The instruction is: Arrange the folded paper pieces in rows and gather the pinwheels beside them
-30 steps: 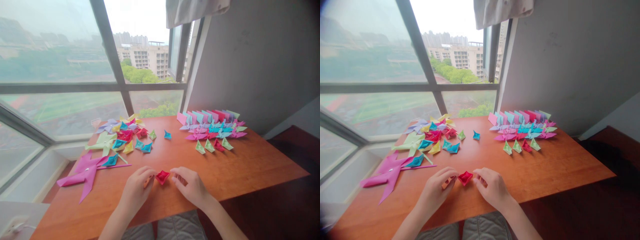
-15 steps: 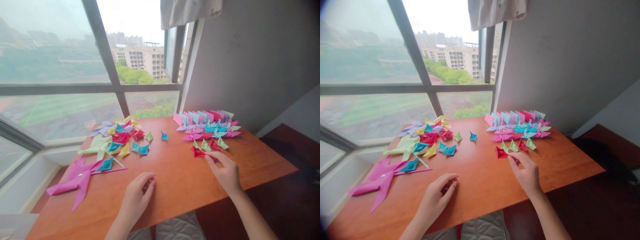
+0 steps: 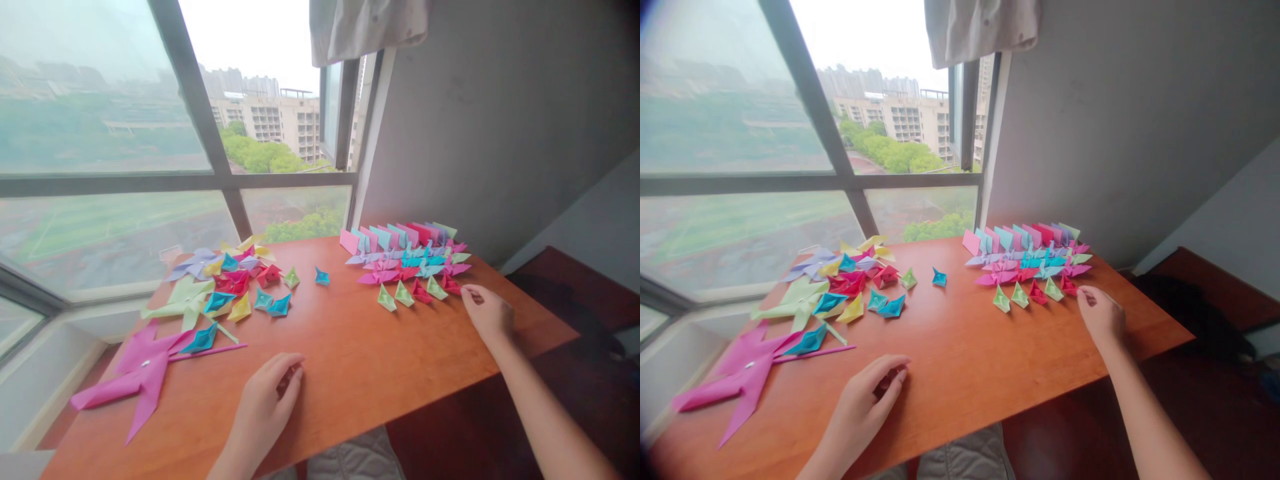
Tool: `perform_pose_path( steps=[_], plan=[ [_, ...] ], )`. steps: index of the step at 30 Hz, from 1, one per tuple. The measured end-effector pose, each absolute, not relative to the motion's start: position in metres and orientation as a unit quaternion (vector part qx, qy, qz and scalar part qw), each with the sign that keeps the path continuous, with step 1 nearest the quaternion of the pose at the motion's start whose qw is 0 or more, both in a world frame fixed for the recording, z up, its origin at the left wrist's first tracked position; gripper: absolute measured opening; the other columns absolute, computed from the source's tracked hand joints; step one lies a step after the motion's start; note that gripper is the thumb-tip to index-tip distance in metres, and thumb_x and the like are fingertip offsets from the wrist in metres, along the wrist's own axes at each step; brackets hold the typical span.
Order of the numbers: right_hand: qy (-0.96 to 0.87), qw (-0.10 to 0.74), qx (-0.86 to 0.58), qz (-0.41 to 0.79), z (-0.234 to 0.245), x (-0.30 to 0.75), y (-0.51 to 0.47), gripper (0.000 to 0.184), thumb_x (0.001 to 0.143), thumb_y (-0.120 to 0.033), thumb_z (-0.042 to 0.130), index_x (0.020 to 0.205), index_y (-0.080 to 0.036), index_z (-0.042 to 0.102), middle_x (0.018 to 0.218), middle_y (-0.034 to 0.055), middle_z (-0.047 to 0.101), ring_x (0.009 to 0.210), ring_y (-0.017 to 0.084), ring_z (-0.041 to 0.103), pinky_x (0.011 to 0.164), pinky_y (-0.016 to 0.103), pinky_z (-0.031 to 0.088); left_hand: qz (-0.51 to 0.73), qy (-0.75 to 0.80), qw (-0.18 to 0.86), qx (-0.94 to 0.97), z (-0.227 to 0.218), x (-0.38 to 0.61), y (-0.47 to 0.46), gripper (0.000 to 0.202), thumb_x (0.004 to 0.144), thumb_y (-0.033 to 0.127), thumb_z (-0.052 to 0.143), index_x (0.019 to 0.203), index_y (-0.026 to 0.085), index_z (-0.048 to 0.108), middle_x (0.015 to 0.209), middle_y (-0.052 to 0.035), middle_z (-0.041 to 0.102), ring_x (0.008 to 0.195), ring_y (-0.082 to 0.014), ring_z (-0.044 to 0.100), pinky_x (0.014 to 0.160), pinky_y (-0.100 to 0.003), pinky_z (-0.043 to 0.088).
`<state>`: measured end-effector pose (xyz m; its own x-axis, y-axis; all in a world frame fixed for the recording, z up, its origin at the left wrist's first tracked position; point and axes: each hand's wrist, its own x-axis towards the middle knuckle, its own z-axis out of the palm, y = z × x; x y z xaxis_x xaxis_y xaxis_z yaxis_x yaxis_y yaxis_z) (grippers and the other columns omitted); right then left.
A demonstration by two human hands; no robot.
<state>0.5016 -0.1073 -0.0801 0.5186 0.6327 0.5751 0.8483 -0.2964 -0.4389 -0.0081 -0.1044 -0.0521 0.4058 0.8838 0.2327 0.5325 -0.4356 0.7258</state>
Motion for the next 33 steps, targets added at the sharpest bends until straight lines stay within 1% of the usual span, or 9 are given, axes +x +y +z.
perform_pose_path(
  steps=[8,14,22,27,33],
  plan=[
    [-0.474,0.337,-0.796,-0.17,-0.0883,0.5045,-0.1054,0.032,0.083,-0.04,0.051,0.086,-0.017,0.072,0.079,0.0097,0.073,0.068,0.022,0.065,0.059,0.03,0.044,0.3,0.449,0.28,0.794,-0.0507,-0.0071,-0.1034,0.017,0.094,0.025,0.05,0.102,0.021,0.065,0.09,-0.0045,0.069,0.071,-0.0161,0.065,0.066,-0.024,0.052],
    [-0.466,0.313,-0.811,-0.168,-0.0872,0.4992,-0.1069,0.026,0.083,-0.036,0.051,0.088,-0.02,0.071,0.083,0.0074,0.074,0.07,0.021,0.065,0.059,0.029,0.042,0.306,0.449,0.278,0.792,-0.0503,-0.0069,-0.1025,0.017,0.093,0.025,0.051,0.101,0.021,0.065,0.09,-0.0042,0.069,0.07,-0.016,0.065,0.065,-0.024,0.052],
    [-0.467,0.306,-0.811,-0.172,-0.0892,0.4996,-0.1067,0.025,0.083,-0.035,0.051,0.089,-0.019,0.07,0.084,0.0082,0.074,0.07,0.022,0.065,0.058,0.03,0.042,0.31,0.442,0.276,0.795,-0.048,-0.0074,-0.103,0.016,0.093,0.025,0.051,0.099,0.022,0.065,0.088,-0.0043,0.069,0.07,-0.0164,0.065,0.064,-0.024,0.053],
    [-0.465,0.316,-0.811,-0.163,-0.0885,0.4983,-0.1069,0.025,0.082,-0.035,0.053,0.09,-0.019,0.07,0.086,0.0074,0.074,0.072,0.022,0.066,0.06,0.03,0.043,0.302,0.442,0.277,0.798,-0.0486,-0.0077,-0.1027,0.016,0.094,0.025,0.05,0.1,0.022,0.064,0.09,-0.0046,0.069,0.071,-0.0164,0.065,0.065,-0.025,0.053],
    [-0.461,0.319,-0.813,-0.159,-0.0869,0.4965,-0.1075,0.025,0.082,-0.035,0.052,0.089,-0.02,0.07,0.083,0.0076,0.074,0.07,0.021,0.066,0.059,0.03,0.043,0.295,0.447,0.276,0.799,-0.0488,-0.0071,-0.1019,0.017,0.094,0.026,0.049,0.101,0.021,0.064,0.09,-0.0054,0.069,0.072,-0.0168,0.065,0.066,-0.025,0.053]
  ],
)
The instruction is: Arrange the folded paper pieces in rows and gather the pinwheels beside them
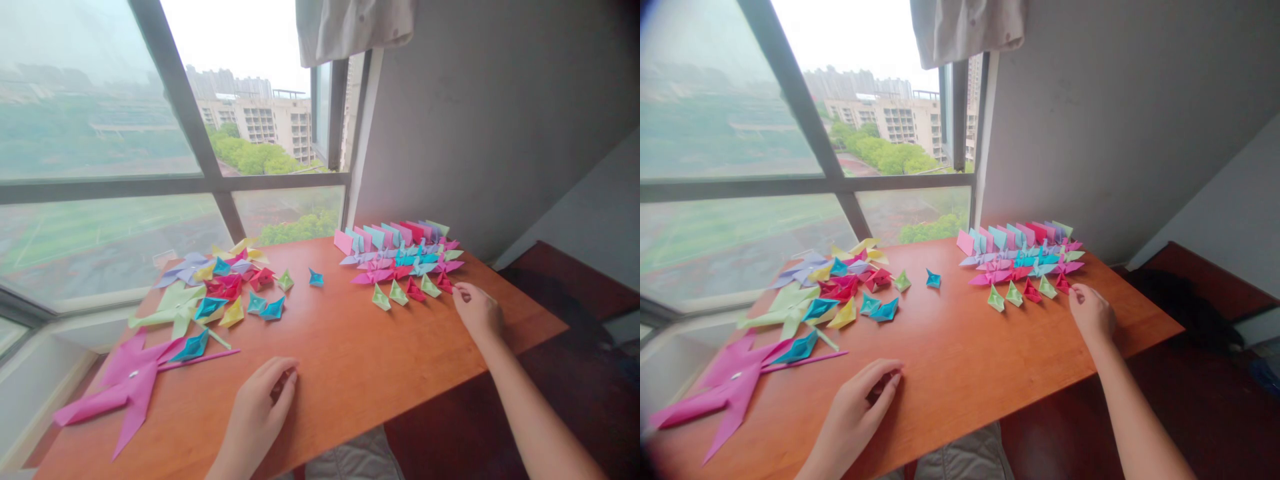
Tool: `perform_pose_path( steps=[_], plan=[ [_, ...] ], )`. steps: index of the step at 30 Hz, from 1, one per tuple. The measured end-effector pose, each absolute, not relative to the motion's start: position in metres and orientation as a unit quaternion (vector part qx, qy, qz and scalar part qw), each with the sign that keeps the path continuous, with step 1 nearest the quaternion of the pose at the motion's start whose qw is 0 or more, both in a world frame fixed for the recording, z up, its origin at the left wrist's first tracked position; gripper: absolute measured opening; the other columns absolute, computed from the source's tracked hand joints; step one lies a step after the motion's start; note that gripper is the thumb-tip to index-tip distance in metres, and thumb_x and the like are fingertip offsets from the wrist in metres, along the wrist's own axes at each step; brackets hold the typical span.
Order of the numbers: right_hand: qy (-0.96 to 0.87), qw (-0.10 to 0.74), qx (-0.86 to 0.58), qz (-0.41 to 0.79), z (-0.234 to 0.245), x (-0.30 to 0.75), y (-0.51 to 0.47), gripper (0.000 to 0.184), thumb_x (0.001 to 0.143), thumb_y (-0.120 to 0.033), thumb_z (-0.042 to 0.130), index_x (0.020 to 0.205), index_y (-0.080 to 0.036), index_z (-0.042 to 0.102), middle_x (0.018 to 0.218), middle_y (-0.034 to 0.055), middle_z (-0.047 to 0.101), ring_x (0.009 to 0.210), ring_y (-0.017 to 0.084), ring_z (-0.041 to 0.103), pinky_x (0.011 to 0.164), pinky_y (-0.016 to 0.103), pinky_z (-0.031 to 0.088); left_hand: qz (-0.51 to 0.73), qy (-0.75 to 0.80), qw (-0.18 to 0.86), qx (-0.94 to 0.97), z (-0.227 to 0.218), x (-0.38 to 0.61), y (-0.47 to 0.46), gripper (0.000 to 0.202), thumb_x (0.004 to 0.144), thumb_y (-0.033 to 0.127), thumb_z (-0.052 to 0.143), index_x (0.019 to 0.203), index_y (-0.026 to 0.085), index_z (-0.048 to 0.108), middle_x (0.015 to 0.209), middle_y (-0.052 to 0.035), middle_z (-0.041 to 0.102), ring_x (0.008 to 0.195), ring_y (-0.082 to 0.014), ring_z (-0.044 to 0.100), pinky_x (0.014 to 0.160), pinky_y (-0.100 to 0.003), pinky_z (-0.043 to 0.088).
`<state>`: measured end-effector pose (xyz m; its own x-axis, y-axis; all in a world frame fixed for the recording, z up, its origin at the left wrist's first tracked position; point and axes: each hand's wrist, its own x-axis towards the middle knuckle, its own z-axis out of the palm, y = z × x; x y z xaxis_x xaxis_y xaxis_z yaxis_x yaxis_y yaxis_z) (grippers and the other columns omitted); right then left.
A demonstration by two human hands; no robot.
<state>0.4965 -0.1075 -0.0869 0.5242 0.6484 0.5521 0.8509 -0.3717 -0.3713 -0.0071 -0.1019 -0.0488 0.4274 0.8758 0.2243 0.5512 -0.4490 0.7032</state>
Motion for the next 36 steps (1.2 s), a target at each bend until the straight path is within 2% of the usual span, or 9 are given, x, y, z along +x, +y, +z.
perform_pose_path(
  steps=[10,15,19,24,30,33,36],
  plan=[
    [-0.455,0.324,-0.813,-0.164,-0.085,0.494,-0.108,0.031,0.083,-0.038,0.051,0.094,-0.018,0.071,0.085,0.0096,0.074,0.072,0.023,0.066,0.061,0.031,0.044,0.298,0.448,0.276,0.797,-0.047,-0.007,-0.103,0.016,0.094,0.026,0.05,0.1,0.022,0.065,0.09,-0.0055,0.07,0.072,-0.0172,0.066,0.066,-0.026,0.053],
    [-0.437,0.347,-0.797,-0.23,-0.081,0.489,-0.111,0.039,0.088,-0.041,0.045,0.101,-0.015,0.072,0.093,0.0133,0.074,0.08,0.026,0.067,0.068,0.033,0.045,0.305,0.448,0.288,0.789,-0.044,-0.005,-0.104,0.018,0.093,0.023,0.049,0.099,0.021,0.065,0.089,-0.0052,0.07,0.069,-0.0161,0.065,0.064,-0.025,0.053],
    [-0.486,0.354,-0.762,-0.241,-0.072,0.461,-0.115,0.037,0.091,-0.04,0.045,0.102,-0.017,0.072,0.095,0.0116,0.074,0.079,0.024,0.067,0.071,0.032,0.046,0.327,0.46,0.275,0.778,-0.036,-0.008,-0.097,0.019,0.091,0.022,0.049,0.098,0.02,0.066,0.09,-0.0041,0.07,0.067,-0.0151,0.065,0.06,-0.023,0.052],
    [-0.58,0.417,-0.685,-0.145,-0.057,0.385,-0.119,0.027,0.092,-0.037,0.05,0.097,-0.019,0.071,0.093,0.0083,0.074,0.075,0.02,0.068,0.074,0.03,0.051,0.328,0.516,0.162,0.775,-0.024,-0.02,-0.067,0.02,0.09,0.024,0.048,0.099,0.02,0.066,0.087,-0.0031,0.07,0.065,-0.0156,0.064,0.059,-0.025,0.05],
    [-0.659,0.439,-0.609,0.046,-0.05,0.299,-0.126,0.02,0.094,-0.031,0.05,0.096,-0.022,0.068,0.087,0.0048,0.072,0.069,0.017,0.066,0.067,0.028,0.053,0.215,0.585,-0.012,0.782,-0.009,-0.021,-0.036,0.024,0.092,0.023,0.048,0.109,0.02,0.064,0.106,-0.0078,0.068,0.081,-0.0212,0.068,0.062,-0.027,0.047],
    [-0.674,0.438,-0.587,0.092,-0.053,0.277,-0.13,0.019,0.094,-0.028,0.049,0.097,-0.022,0.067,0.084,0.0045,0.07,0.07,0.017,0.065,0.067,0.027,0.054,0.171,0.585,-0.038,0.792,-0.009,-0.019,-0.032,0.022,0.092,0.021,0.048,0.106,0.02,0.065,0.102,-0.0078,0.069,0.085,-0.023,0.067,0.063,-0.027,0.046],
    [-0.664,0.445,-0.588,0.123,-0.058,0.266,-0.134,0.021,0.094,-0.029,0.049,0.097,-0.021,0.068,0.084,0.0057,0.071,0.073,0.018,0.067,0.066,0.027,0.054,0.162,0.578,-0.031,0.799,-0.012,-0.018,-0.031,0.02,0.092,0.02,0.048,0.099,0.022,0.067,0.093,-0.0058,0.071,0.082,-0.0222,0.067,0.063,-0.026,0.045]
  ],
)
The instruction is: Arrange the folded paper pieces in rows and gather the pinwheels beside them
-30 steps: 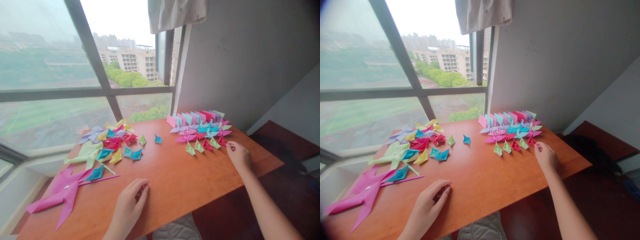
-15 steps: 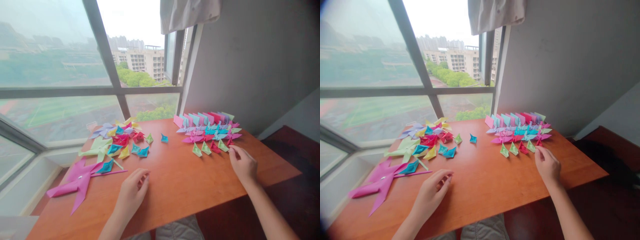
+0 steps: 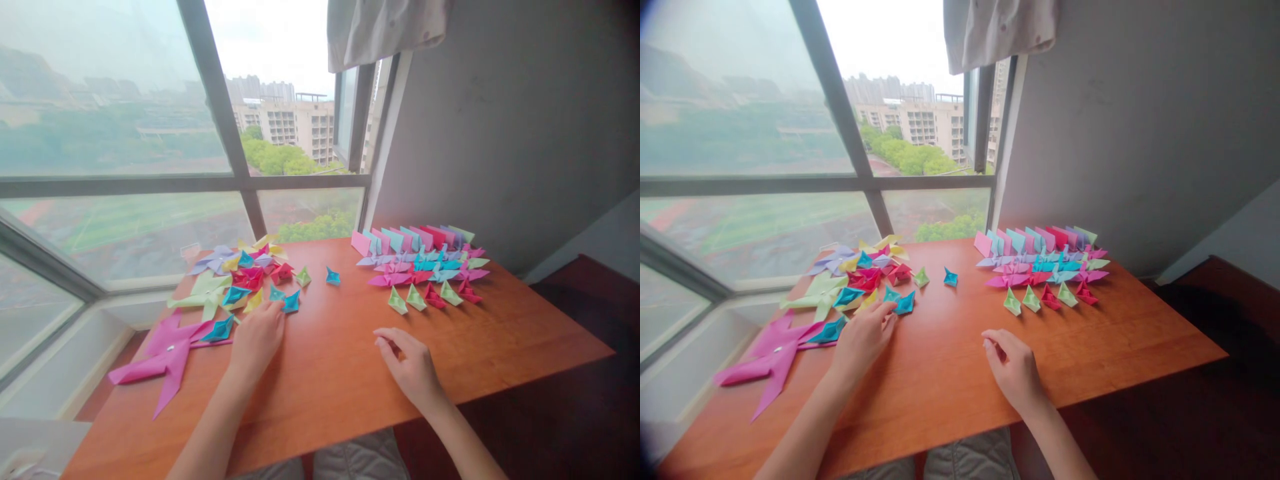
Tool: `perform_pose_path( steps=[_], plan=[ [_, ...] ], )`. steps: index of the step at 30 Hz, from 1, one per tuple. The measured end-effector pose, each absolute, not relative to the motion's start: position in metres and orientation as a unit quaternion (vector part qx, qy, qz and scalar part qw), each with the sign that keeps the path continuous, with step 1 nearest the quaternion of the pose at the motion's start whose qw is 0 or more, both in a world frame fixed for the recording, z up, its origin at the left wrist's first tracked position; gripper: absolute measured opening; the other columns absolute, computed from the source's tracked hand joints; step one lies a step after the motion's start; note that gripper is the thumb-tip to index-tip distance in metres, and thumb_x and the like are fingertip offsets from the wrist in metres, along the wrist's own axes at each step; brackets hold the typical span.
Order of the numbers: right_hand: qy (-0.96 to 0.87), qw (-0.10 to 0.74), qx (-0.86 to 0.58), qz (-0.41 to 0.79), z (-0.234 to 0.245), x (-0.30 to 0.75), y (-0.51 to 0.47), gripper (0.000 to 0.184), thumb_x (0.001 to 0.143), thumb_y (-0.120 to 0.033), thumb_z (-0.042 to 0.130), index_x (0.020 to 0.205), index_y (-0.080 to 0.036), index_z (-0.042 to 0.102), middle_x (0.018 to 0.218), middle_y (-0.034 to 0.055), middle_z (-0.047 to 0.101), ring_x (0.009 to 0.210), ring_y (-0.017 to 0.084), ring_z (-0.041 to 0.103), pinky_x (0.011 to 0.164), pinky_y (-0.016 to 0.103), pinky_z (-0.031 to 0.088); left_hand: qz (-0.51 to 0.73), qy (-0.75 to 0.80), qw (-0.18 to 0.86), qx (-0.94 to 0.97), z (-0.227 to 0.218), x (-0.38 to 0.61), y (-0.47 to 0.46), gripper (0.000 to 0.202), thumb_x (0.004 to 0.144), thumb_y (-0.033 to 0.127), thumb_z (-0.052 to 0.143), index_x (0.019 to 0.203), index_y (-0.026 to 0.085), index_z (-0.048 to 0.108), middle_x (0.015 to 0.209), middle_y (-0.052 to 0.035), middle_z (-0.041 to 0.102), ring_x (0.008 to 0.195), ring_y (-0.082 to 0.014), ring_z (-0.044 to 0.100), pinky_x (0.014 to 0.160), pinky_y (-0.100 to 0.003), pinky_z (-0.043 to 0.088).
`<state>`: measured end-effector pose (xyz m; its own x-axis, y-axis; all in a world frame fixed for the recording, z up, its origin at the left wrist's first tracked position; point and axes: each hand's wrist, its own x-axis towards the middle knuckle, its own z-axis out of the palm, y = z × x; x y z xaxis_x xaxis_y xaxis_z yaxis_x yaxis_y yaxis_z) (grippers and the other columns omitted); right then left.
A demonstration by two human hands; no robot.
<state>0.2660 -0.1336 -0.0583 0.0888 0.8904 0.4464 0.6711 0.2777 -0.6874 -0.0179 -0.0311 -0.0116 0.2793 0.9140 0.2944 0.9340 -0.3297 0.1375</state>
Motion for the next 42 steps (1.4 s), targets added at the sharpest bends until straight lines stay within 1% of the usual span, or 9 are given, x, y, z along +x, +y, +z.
perform_pose_path(
  steps=[5,14,19,23,27,30,36,39,42],
  plan=[
    [-0.649,0.439,-0.603,0.149,-0.063,0.26,-0.136,0.022,0.094,-0.03,0.049,0.095,-0.02,0.069,0.087,0.0068,0.071,0.075,0.019,0.067,0.067,0.027,0.055,-0.202,-0.554,-0.004,-0.807,-0.011,-0.018,-0.035,0.02,0.09,0.018,0.049,0.089,0.022,0.068,0.089,-0.0056,0.071,0.076,-0.0218,0.066,0.061,-0.026,0.044],
    [-0.681,0.418,-0.572,0.186,-0.061,0.256,-0.138,0.019,0.093,-0.029,0.052,0.1,-0.021,0.067,0.086,0.0045,0.07,0.067,0.015,0.064,0.061,0.024,0.053,-0.297,-0.4,-0.167,-0.851,-0.02,0.009,-0.091,0.022,0.091,0.014,0.047,0.094,0.023,0.067,0.09,-0.0044,0.07,0.08,-0.017,0.066,0.07,-0.025,0.051],
    [-0.712,0.4,-0.532,0.223,-0.055,0.253,-0.145,0.017,0.093,-0.03,0.054,0.1,-0.021,0.067,0.081,0.0032,0.068,0.065,0.013,0.062,0.06,0.023,0.05,-0.318,-0.389,-0.212,-0.838,-0.031,0.023,-0.107,0.023,0.092,0.014,0.045,0.093,0.023,0.066,0.09,-0.0054,0.07,0.082,-0.0176,0.066,0.07,-0.025,0.053],
    [-0.748,0.374,-0.507,0.208,-0.049,0.25,-0.146,0.011,0.091,-0.025,0.058,0.092,-0.022,0.068,0.077,0.0015,0.066,0.068,0.013,0.061,0.062,0.022,0.047,-0.319,-0.397,-0.231,-0.829,-0.039,0.024,-0.111,0.022,0.093,0.014,0.046,0.093,0.023,0.066,0.091,-0.0053,0.069,0.083,-0.0177,0.066,0.073,-0.026,0.053],
    [-0.751,0.379,-0.502,0.202,-0.049,0.249,-0.145,0.011,0.091,-0.021,0.057,0.088,-0.022,0.068,0.077,0.0017,0.066,0.071,0.014,0.061,0.065,0.023,0.047,-0.324,-0.403,-0.23,-0.824,-0.045,0.024,-0.115,0.022,0.095,0.016,0.046,0.104,0.023,0.065,0.098,-0.0061,0.07,0.086,-0.018,0.068,0.073,-0.026,0.054],
    [-0.723,0.417,-0.513,0.2,-0.049,0.253,-0.144,0.012,0.092,-0.022,0.056,0.089,-0.022,0.067,0.078,0.0022,0.066,0.069,0.014,0.061,0.064,0.023,0.049,-0.332,-0.415,-0.225,-0.816,-0.048,0.023,-0.116,0.024,0.095,0.018,0.047,0.113,0.024,0.061,0.102,-0.0059,0.07,0.087,-0.0184,0.069,0.074,-0.026,0.055],
    [-0.607,0.487,-0.626,0.048,-0.043,0.317,-0.141,0.015,0.091,-0.032,0.058,0.091,-0.022,0.07,0.088,0.0051,0.071,0.072,0.016,0.063,0.067,0.028,0.052,-0.294,-0.394,-0.201,-0.847,-0.05,0.02,-0.117,0.025,0.092,0.013,0.046,0.108,0.022,0.062,0.095,-0.0061,0.071,0.084,-0.02,0.068,0.074,-0.029,0.055],
    [-0.52,0.508,-0.685,-0.059,-0.04,0.385,-0.14,0.025,0.088,-0.042,0.061,0.092,-0.021,0.072,0.094,0.0077,0.072,0.078,0.02,0.066,0.071,0.03,0.053,-0.268,-0.381,-0.181,-0.866,-0.049,0.022,-0.117,0.023,0.092,0.013,0.045,0.102,0.023,0.063,0.093,-0.0062,0.07,0.082,-0.0209,0.067,0.072,-0.03,0.054],
    [-0.444,0.499,-0.729,-0.152,-0.044,0.458,-0.141,0.035,0.085,-0.05,0.06,0.092,-0.018,0.073,0.09,0.0082,0.073,0.072,0.02,0.066,0.068,0.031,0.052,-0.259,-0.379,-0.175,-0.871,-0.049,0.023,-0.117,0.024,0.092,0.013,0.043,0.101,0.023,0.062,0.093,-0.0061,0.069,0.082,-0.0213,0.066,0.072,-0.032,0.054]
  ],
)
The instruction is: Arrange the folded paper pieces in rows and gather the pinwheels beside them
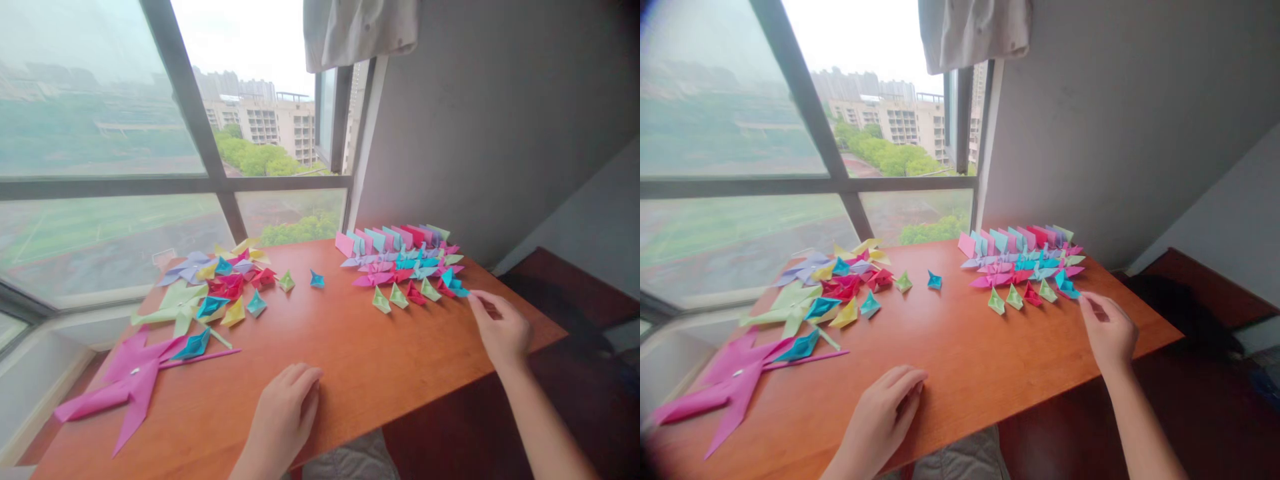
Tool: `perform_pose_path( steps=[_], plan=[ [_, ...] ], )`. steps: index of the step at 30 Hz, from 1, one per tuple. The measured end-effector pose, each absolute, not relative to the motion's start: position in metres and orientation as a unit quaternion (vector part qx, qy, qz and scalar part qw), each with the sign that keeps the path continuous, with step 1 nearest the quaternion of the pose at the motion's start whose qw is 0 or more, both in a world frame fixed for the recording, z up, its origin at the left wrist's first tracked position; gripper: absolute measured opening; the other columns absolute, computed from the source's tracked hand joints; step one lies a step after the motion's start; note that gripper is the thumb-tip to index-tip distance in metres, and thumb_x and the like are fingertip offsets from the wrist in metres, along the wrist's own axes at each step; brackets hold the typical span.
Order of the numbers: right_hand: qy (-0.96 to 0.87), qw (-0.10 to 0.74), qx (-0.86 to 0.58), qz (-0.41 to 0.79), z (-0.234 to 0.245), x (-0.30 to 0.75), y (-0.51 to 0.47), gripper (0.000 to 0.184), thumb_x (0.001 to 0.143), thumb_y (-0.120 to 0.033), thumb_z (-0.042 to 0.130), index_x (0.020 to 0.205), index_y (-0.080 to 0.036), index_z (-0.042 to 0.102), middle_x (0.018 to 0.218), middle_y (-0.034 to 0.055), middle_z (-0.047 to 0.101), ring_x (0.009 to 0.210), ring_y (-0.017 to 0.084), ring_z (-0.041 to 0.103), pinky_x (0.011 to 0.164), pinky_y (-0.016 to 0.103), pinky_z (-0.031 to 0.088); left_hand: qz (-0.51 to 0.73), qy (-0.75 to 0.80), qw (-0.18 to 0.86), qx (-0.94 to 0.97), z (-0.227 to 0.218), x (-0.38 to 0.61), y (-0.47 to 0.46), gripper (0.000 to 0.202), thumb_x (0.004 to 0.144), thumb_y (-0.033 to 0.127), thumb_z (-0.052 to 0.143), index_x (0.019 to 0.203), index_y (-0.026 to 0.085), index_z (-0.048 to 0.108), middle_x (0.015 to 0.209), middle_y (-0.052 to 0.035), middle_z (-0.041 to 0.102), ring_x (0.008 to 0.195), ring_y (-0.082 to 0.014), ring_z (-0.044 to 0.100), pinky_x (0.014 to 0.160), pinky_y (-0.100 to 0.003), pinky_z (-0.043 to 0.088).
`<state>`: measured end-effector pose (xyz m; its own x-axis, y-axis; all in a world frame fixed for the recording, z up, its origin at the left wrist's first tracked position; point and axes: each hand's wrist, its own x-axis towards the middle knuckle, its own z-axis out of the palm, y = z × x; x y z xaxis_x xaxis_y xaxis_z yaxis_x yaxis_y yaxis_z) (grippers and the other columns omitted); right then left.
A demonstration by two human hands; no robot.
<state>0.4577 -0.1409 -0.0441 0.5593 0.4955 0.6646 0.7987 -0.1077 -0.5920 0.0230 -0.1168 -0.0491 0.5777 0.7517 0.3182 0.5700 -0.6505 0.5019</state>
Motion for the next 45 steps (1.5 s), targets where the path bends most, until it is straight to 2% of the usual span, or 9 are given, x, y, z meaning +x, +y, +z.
perform_pose_path(
  steps=[4,10,29,45],
  plan=[
    [-0.407,0.428,-0.782,-0.201,-0.061,0.524,-0.142,0.046,0.086,-0.056,0.053,0.093,-0.016,0.074,0.084,0.0092,0.072,0.067,0.02,0.064,0.064,0.032,0.048,0.244,0.379,0.178,0.875,-0.05,0.023,-0.117,0.024,0.092,0.012,0.041,0.102,0.023,0.06,0.093,-0.0054,0.067,0.082,-0.0216,0.065,0.072,-0.032,0.053],
    [-0.464,0.346,-0.791,-0.195,-0.088,0.548,-0.132,0.042,0.087,-0.051,0.048,0.089,-0.017,0.074,0.084,0.0103,0.072,0.072,0.023,0.064,0.064,0.033,0.043,0.218,0.376,0.173,0.884,-0.05,0.023,-0.118,0.025,0.093,0.012,0.039,0.102,0.023,0.06,0.093,-0.0058,0.066,0.081,-0.0216,0.063,0.072,-0.032,0.052],
    [-0.468,0.336,-0.801,-0.163,-0.099,0.559,-0.115,0.029,0.082,-0.039,0.054,0.09,-0.019,0.073,0.085,0.0084,0.073,0.069,0.021,0.064,0.061,0.031,0.044,0.188,0.362,0.144,0.902,-0.049,0.026,-0.119,0.023,0.091,0.01,0.04,0.098,0.023,0.059,0.092,-0.0065,0.063,0.08,-0.0212,0.062,0.071,-0.031,0.051],
    [-0.476,0.351,-0.791,-0.159,-0.1,0.562,-0.113,0.03,0.082,-0.038,0.053,0.093,-0.018,0.072,0.088,0.0092,0.073,0.069,0.021,0.067,0.062,0.031,0.046,0.192,0.36,0.131,0.904,-0.047,0.027,-0.118,0.024,0.091,0.01,0.039,0.097,0.022,0.06,0.092,-0.0065,0.063,0.079,-0.02,0.062,0.071,-0.031,0.052]
  ],
)
